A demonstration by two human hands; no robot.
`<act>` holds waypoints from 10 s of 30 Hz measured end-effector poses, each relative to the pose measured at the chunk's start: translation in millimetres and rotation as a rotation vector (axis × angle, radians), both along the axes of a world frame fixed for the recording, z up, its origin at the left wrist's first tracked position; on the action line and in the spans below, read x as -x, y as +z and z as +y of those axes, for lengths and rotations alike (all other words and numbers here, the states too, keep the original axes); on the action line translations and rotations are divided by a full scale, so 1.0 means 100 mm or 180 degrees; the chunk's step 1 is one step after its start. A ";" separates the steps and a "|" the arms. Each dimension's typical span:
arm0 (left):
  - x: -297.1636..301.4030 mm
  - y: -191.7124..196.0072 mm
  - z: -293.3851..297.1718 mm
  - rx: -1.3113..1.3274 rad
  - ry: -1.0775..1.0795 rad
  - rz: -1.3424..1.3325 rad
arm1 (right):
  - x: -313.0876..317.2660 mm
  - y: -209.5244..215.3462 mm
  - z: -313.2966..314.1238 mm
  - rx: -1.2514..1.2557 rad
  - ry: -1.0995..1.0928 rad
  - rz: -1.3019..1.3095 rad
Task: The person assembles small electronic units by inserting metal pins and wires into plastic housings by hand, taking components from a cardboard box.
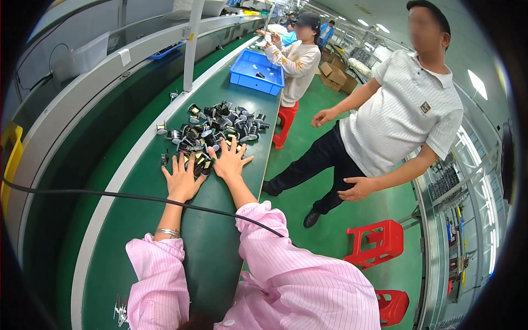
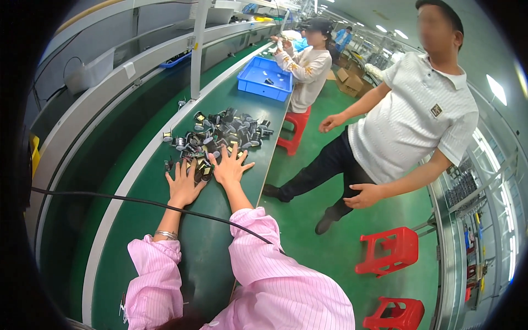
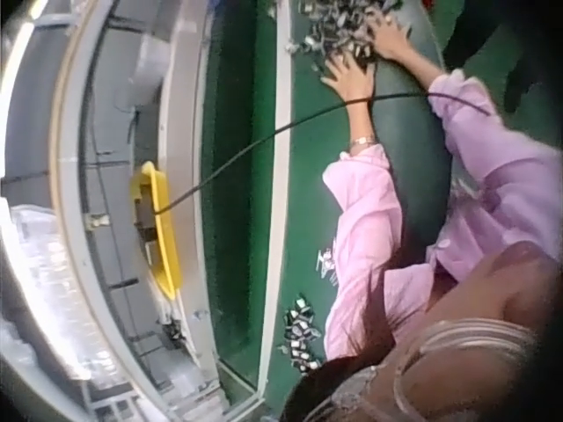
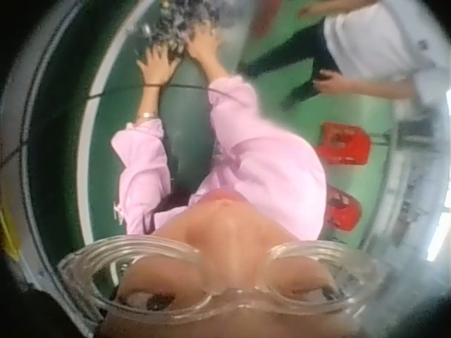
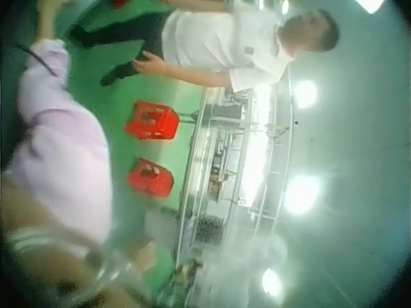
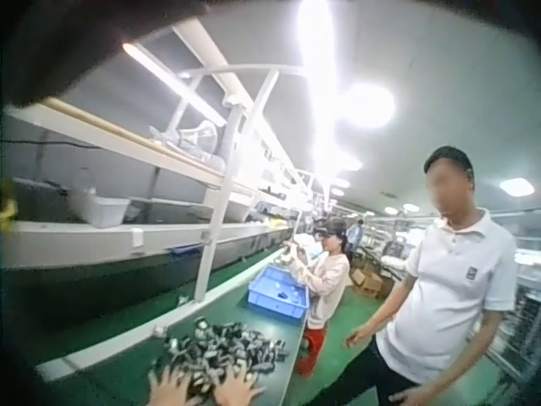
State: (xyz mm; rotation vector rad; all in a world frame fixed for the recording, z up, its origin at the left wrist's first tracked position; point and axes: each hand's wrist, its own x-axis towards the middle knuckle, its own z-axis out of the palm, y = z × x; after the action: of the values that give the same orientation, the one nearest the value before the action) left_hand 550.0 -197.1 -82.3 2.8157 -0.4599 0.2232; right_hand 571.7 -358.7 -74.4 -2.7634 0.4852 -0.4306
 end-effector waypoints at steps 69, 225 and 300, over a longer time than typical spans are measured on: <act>6.94 0.06 2.27 -0.0681 0.6133 -0.1169 | 4.96 2.37 2.82 -0.4691 0.8321 0.3738; 5.42 0.70 2.77 0.0090 0.2904 0.0533 | 3.37 0.65 3.60 -0.1214 0.6840 0.0738; 4.95 0.91 2.36 0.2899 0.2006 -0.1772 | 3.31 0.99 3.35 -0.3556 0.6764 0.1950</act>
State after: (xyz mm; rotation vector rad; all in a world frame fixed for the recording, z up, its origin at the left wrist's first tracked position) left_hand 54.6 38.9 9.0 1.8676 0.3802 1.0467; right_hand 241.1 -23.2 24.4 -1.0009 -1.4872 0.8803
